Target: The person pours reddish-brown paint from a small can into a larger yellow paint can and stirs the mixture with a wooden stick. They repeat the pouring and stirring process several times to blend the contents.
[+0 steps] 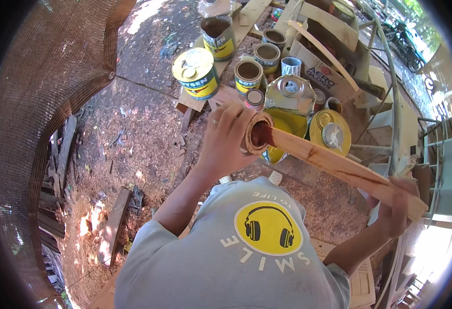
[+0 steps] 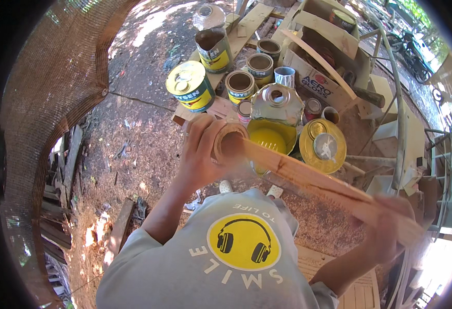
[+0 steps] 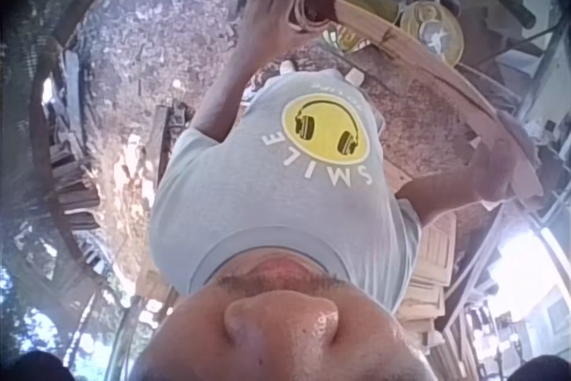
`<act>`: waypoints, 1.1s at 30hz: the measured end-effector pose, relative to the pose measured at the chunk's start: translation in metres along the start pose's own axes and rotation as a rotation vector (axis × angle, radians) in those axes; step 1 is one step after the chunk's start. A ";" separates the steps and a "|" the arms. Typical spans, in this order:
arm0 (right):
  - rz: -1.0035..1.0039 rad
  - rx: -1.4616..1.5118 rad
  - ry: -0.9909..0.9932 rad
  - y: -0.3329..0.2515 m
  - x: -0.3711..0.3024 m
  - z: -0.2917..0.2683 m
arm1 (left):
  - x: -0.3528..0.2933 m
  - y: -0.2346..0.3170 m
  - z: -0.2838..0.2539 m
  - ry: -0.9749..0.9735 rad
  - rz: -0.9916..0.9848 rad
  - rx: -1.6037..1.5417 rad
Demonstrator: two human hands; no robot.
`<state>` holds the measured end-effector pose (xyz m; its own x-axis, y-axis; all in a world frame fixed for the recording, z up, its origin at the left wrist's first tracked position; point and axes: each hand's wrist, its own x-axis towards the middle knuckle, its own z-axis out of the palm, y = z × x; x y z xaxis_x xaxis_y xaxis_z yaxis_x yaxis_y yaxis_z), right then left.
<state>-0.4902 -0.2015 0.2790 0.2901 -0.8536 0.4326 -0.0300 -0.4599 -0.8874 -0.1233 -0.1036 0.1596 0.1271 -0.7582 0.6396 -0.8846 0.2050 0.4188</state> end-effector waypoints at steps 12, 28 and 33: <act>0.280 0.175 0.357 0.013 0.003 -0.015 | 0.001 0.005 0.002 0.147 -0.085 -0.063; 0.138 0.349 0.133 0.036 -0.011 -0.010 | 0.017 0.016 0.000 -0.022 -0.252 -0.248; 0.215 0.440 0.262 0.057 -0.017 0.000 | 0.024 0.024 -0.002 -0.039 -0.301 -0.329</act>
<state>-0.4966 -0.2132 0.2207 0.0721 -0.9751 0.2097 0.3567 -0.1712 -0.9184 -0.1408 -0.1154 0.1860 0.3339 -0.8358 0.4357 -0.6201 0.1533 0.7694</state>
